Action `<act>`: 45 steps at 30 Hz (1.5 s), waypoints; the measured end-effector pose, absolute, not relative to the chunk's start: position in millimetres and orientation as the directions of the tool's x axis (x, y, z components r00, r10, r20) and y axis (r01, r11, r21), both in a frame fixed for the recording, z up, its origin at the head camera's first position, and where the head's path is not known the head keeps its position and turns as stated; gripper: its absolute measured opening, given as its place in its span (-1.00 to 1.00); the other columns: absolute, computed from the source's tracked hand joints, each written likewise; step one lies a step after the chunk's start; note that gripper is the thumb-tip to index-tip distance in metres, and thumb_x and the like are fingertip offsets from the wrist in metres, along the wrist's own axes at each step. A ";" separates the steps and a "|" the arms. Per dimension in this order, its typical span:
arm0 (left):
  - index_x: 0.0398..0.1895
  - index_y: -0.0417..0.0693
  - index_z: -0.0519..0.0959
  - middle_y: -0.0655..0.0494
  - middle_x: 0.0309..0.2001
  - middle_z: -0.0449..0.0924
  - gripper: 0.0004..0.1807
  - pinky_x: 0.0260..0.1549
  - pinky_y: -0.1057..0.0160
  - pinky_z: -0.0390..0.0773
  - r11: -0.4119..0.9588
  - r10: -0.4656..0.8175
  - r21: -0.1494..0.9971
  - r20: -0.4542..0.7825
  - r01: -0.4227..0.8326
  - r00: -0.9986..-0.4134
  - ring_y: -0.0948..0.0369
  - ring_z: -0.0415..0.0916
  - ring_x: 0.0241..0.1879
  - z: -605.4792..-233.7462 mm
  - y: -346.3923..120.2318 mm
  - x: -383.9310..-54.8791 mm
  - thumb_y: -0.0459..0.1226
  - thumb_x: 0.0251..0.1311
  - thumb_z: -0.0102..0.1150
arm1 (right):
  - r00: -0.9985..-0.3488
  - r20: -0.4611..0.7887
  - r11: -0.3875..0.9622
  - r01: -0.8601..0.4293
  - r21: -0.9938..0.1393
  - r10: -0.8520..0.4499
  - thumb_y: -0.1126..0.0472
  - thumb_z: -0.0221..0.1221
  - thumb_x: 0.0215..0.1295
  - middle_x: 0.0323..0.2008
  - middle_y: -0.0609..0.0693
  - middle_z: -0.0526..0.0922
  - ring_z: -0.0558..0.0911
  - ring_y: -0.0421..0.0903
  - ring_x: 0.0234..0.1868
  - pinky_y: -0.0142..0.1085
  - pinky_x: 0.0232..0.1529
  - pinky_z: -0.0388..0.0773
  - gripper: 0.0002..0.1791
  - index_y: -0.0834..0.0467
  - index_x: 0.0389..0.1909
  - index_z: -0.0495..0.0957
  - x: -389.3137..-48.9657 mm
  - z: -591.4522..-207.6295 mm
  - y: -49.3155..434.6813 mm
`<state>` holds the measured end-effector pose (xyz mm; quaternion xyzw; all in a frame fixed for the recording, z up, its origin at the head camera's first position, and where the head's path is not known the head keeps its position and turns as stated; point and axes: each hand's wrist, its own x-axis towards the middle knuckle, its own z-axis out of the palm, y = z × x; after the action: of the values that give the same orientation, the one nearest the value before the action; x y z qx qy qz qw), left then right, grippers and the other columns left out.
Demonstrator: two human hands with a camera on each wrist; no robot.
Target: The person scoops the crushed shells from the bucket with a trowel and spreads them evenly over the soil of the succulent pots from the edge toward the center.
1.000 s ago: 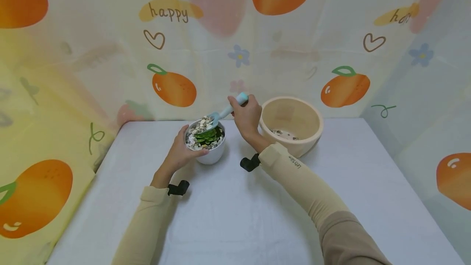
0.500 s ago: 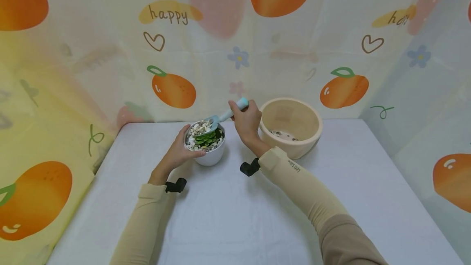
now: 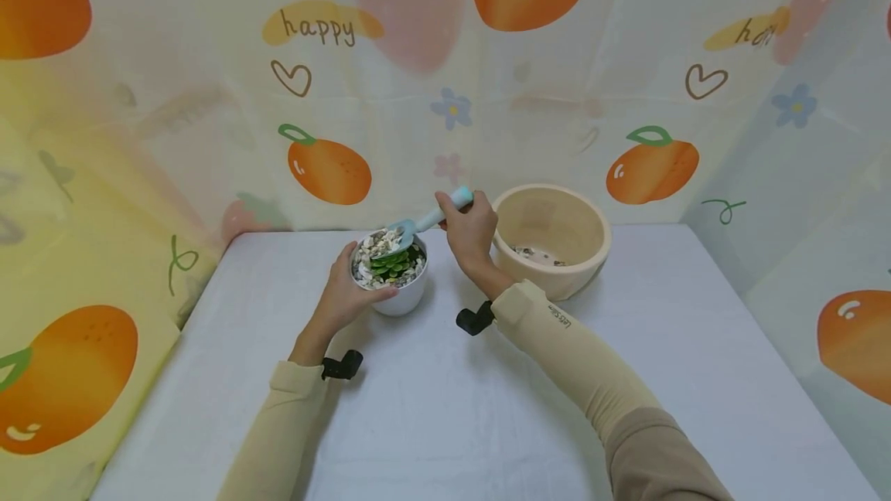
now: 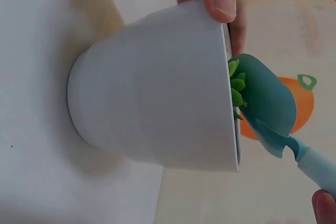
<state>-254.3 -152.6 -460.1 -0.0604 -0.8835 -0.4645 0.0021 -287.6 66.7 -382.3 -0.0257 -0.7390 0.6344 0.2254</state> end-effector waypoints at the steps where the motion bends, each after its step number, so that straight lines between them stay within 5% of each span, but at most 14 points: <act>1: 0.54 -0.17 -0.13 -0.22 0.48 0.01 0.32 0.39 -0.25 0.11 0.565 0.104 0.818 0.057 0.106 -0.993 -0.13 0.00 0.47 -459.3 -152.5 -253.7 0.09 -0.16 0.52 | -0.897 0.302 0.193 -0.250 -0.949 0.324 0.02 0.28 0.27 -0.53 0.10 0.61 0.71 0.03 -0.53 -0.38 -0.47 0.64 -0.67 0.21 -0.36 0.46 -287.4 -381.8 67.0; 14: 0.56 -0.10 -0.24 -0.23 0.55 -0.19 0.34 0.41 -0.30 -0.04 0.530 0.219 0.841 -0.012 0.108 -0.976 -0.17 -0.17 0.52 -453.3 -163.4 -265.0 -0.02 -0.14 0.53 | -0.893 0.299 0.177 -0.252 -0.951 0.335 -0.01 0.28 0.26 -0.52 0.08 0.59 0.69 -0.05 -0.56 -0.38 -0.45 0.64 -0.64 0.22 -0.34 0.46 -288.9 -381.7 69.7; 29: 0.54 -0.18 -0.13 -0.23 0.49 -0.01 0.34 0.40 -0.23 0.11 0.537 0.052 0.839 0.068 0.085 -0.996 -0.13 -0.01 0.47 -457.3 -139.9 -251.4 0.04 -0.19 0.55 | -0.870 0.344 0.200 -0.289 -0.936 0.354 0.01 0.29 0.25 -0.55 0.10 0.61 0.67 -0.01 -0.57 -0.39 -0.50 0.59 -0.65 0.21 -0.37 0.46 -288.8 -377.8 72.5; 39: 0.56 -0.16 -0.21 -0.27 0.52 -0.12 0.35 0.40 -0.29 0.04 0.564 0.193 0.818 -0.003 0.109 -0.981 -0.18 -0.10 0.50 -448.3 -154.4 -262.7 0.01 -0.15 0.54 | -0.870 0.329 0.192 -0.276 -0.942 0.367 0.00 0.29 0.25 -0.55 0.11 0.61 0.67 0.05 -0.55 -0.40 -0.51 0.55 -0.65 0.21 -0.37 0.46 -289.7 -379.8 73.5; 45: 0.56 -0.12 -0.18 -0.24 0.51 -0.07 0.35 0.39 -0.29 0.06 0.568 0.166 0.817 0.003 0.098 -0.986 -0.15 -0.06 0.48 -454.7 -153.7 -263.9 0.04 -0.18 0.54 | -0.873 0.330 0.178 -0.283 -0.942 0.360 -0.01 0.29 0.25 -0.54 0.08 0.59 0.66 -0.08 -0.59 -0.38 -0.46 0.64 -0.64 0.20 -0.37 0.45 -289.7 -387.1 72.1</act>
<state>-263.9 -153.7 -454.7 -0.0748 -0.8847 -0.4587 -0.0370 -289.7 72.1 -387.1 -0.0265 -0.7253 0.6405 0.2508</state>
